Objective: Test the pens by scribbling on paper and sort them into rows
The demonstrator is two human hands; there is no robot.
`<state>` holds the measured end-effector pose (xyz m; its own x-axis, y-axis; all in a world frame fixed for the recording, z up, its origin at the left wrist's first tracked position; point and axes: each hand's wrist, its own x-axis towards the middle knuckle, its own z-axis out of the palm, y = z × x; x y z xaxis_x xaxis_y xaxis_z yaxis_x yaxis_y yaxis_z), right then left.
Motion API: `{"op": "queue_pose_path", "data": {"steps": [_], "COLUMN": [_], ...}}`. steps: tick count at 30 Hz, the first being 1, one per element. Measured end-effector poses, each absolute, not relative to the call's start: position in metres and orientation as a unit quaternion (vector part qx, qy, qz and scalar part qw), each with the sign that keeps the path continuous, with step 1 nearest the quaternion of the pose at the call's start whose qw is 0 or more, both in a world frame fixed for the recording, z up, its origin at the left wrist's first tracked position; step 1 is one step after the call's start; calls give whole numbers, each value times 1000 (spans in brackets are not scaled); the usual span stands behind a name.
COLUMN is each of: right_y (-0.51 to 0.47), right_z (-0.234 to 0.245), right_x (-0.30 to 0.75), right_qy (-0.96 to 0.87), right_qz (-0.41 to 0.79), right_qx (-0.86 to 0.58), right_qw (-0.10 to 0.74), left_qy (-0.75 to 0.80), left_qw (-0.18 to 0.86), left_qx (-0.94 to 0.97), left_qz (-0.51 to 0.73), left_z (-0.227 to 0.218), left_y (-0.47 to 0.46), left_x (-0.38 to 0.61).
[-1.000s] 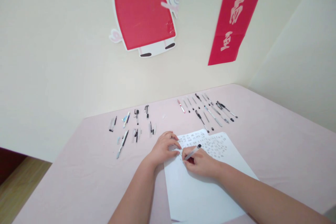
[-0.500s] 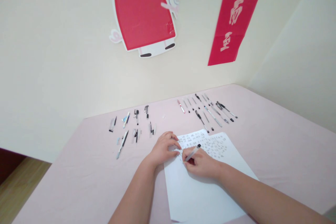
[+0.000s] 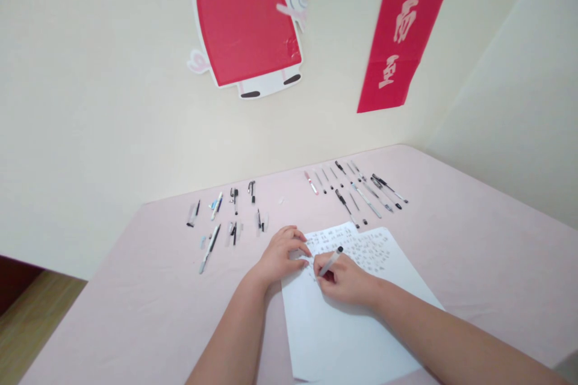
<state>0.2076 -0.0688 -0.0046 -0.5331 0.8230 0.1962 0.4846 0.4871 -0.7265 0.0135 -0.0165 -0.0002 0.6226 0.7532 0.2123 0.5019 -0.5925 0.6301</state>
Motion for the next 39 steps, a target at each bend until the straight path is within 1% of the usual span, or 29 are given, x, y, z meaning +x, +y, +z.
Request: {"op": "queue_pose_path", "data": {"steps": [5,10,16,21,26,33,39], "right_y": [-66,-61,-58,-57,-56,-55,-52], "right_z": [-3,-7,-9,-1,7,1,3], "right_x": [207,208,209,210,213,215,216], "right_qy": [-778,-750,-730,-713,-701,-649,-641], "right_qz": [354,365,395,403,420,489,444], "right_qx": [-435,-461,-452,-462,-451,-443,-475], "right_qw": [284,301,328,340,359,379,408], "left_qy": [357,364,369,405,445,483,541], "left_qw": [265,272,289,297,268,219,142], "left_qx": [862,853,834,801,771,753,752], "left_qz": [246,258,292,327,369,390,349], "left_z": [-2,-2,-3,-6,-12,-12,-1], "left_y": [-16,-17,-17,-18,-14,-10,16], "left_x": [13,13,15,15,13,11,16]}}
